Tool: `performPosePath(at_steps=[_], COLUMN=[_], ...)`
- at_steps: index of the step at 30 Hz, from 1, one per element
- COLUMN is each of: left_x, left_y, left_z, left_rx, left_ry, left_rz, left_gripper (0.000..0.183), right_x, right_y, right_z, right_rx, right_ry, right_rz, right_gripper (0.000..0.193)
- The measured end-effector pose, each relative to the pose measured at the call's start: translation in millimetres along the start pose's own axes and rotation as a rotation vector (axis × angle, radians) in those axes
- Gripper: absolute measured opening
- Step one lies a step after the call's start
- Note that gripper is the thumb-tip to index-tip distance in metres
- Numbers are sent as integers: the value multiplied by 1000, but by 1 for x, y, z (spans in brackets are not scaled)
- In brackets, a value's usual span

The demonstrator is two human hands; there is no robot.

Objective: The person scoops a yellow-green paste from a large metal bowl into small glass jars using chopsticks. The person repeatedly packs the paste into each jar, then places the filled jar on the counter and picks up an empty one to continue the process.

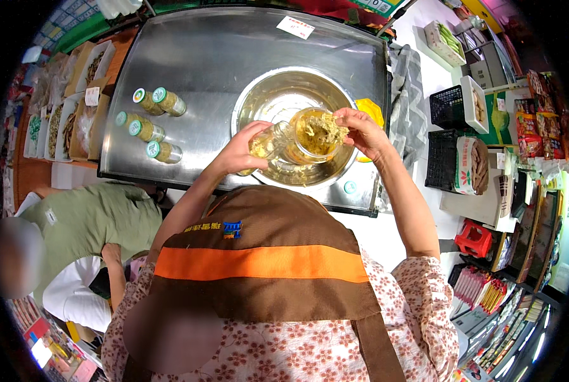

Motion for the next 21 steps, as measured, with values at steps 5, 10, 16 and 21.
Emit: performPosePath(at_steps=[5,10,16,21], left_x=[5,18,22,19], left_y=[31,40,30,37], left_z=[-23,-33,-31,-28], left_rx=[3,-91,-36,-22], left_ry=[-71,16,53,72], left_rz=[-90,-126,-78,-184], left_gripper=[78,76,75,72], right_x=[23,50,37,38], right_y=[-41,-49,-38,-43], right_z=[6,1,8,14], right_rx=[-19,-189,-166,-160], right_ry=[-69,-182,-40,-85], right_rz=[442,725,601,929], right_gripper=[12,17,22,20])
Point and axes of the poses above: each hand's wrist, its own z-axis away from the middle knuckle, its own x-axis out of the palm, y = z × x, the point moved 1 cm from there along -z, towards the middle knuckle, and after that the axes turned 7 degrees about -y, right-handed, at the moved point
